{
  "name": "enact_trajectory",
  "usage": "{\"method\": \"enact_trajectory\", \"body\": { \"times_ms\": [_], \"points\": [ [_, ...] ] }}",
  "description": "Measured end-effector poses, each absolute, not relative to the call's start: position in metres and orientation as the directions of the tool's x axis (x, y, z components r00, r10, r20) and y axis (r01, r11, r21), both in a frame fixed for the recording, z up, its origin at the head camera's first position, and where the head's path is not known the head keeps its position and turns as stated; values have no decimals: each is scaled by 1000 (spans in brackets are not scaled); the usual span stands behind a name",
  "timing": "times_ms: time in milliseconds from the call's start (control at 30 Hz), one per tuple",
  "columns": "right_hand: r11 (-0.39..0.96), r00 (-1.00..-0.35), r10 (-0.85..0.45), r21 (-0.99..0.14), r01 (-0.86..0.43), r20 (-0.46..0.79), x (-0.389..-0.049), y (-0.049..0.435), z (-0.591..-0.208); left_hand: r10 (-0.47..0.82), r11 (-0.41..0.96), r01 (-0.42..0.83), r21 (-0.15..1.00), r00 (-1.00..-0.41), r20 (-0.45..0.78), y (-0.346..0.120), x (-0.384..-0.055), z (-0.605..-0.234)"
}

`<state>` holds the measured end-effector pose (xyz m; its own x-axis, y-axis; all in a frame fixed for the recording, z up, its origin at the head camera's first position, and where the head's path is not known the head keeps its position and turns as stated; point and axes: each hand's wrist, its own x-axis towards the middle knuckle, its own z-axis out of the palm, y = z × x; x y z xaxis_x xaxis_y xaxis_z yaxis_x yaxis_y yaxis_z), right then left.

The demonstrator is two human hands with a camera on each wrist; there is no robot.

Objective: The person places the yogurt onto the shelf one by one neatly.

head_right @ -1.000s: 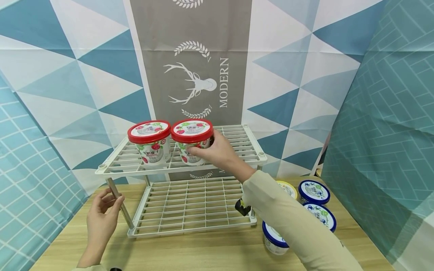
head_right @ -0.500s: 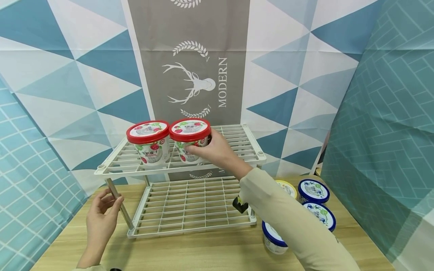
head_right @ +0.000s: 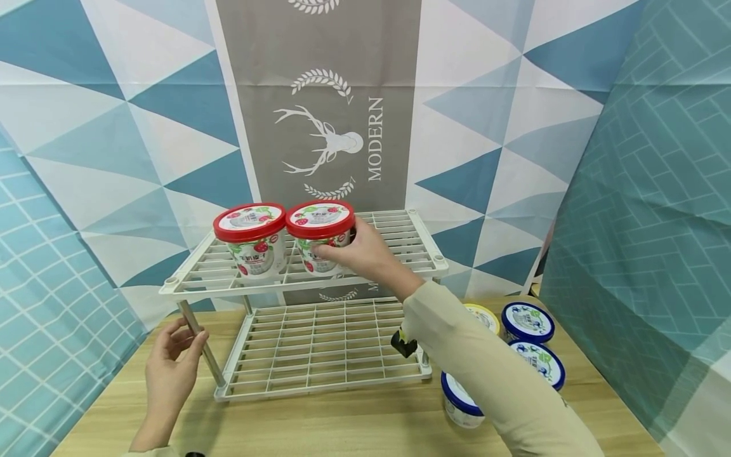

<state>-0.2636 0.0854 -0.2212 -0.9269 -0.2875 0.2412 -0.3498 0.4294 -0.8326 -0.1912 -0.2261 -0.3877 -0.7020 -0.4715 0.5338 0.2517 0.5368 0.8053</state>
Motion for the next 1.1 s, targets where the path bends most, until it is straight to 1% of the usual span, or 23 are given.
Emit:
{"method": "enact_trajectory", "body": {
  "times_ms": [233, 333, 700, 1100],
  "points": [
    [426, -927, -288, -834, -350, 241, -264, 85, -222, -462, 537, 268, 800, -700, 545, -228, -192, -389],
    [417, -927, -290, -840, -347, 239, -264, 86, -222, -468, 538, 257, 802, -700, 539, -227, -192, -389],
    [370, -911, -339, -857, -359, 235, -263, 90, -220, -471, 529, 250, 811, -708, 526, -226, -193, -389],
    [413, -912, -351, -839, -355, 213, -260, 94, -219, -474, 531, 246, 811, -707, 525, -227, -192, -389]
  ]
}}
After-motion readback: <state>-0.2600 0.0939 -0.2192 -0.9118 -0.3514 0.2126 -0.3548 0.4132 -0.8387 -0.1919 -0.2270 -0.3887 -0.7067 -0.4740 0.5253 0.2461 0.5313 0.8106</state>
